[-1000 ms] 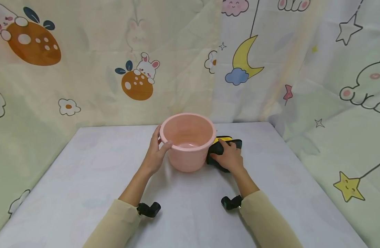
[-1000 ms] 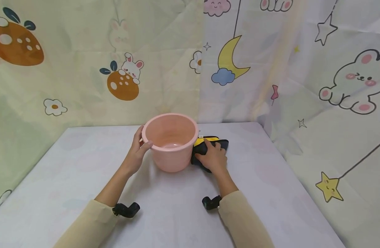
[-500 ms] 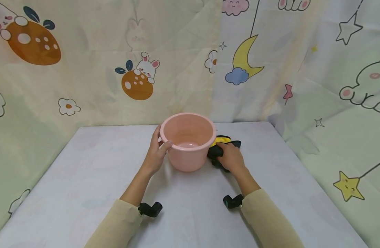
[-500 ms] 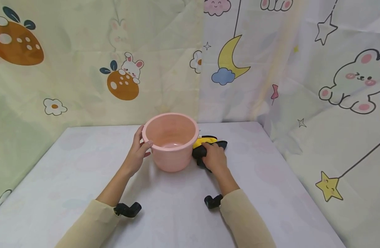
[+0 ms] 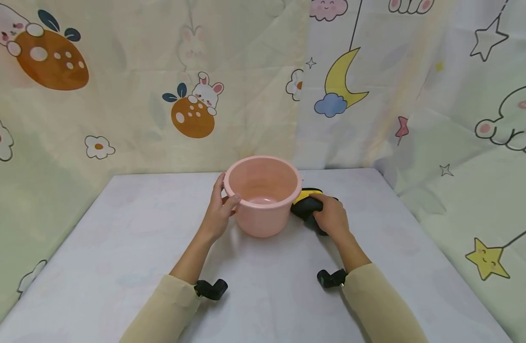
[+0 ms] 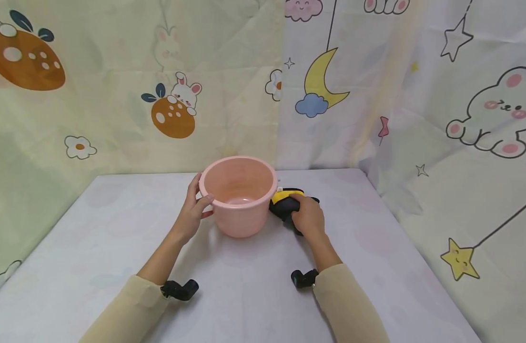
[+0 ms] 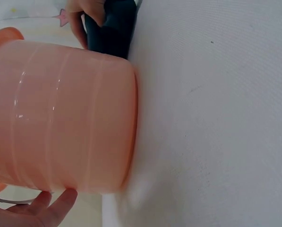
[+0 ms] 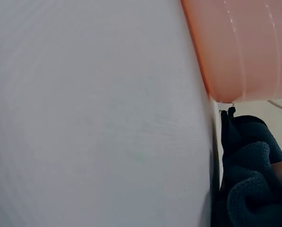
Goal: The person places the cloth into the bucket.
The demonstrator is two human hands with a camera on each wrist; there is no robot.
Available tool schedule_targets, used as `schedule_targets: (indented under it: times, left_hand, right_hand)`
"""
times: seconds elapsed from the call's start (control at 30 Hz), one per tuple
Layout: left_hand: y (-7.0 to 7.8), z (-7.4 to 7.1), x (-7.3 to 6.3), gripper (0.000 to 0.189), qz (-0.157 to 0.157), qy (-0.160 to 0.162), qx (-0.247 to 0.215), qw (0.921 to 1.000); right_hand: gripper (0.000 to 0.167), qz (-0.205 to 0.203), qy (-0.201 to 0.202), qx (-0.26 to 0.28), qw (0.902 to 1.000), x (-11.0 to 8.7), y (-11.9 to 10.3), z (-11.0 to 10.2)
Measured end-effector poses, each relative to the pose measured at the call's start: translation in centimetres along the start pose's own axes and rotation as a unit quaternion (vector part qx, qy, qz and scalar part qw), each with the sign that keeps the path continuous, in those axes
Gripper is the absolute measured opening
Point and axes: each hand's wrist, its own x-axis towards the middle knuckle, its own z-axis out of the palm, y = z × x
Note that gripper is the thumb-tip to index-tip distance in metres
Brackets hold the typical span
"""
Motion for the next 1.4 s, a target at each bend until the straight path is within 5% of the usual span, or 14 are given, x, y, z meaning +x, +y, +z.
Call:
schedule_targets:
  times: [0.2,0.47,1.4]
  left_hand:
    - [0.0,0.2,0.0,0.081,-0.003,0.002,-0.003,1.0000]
    - [0.2,0.1,-0.1,0.080,-0.005,0.006,0.006,1.0000]
    - [0.0,0.2,0.0,0.079,-0.009,0.009,0.004,0.9999]
  right_hand:
    - [0.057,0.041,0.032,0.057,0.9970,-0.2,0.5,-1.3]
    - [0.056,0.046,0.093,0.122,0.9870,-0.6,0.7,-3.7]
    - [0.053,-0.004,0.165,0.153,0.9743,-1.5,-3.8,-10.7]
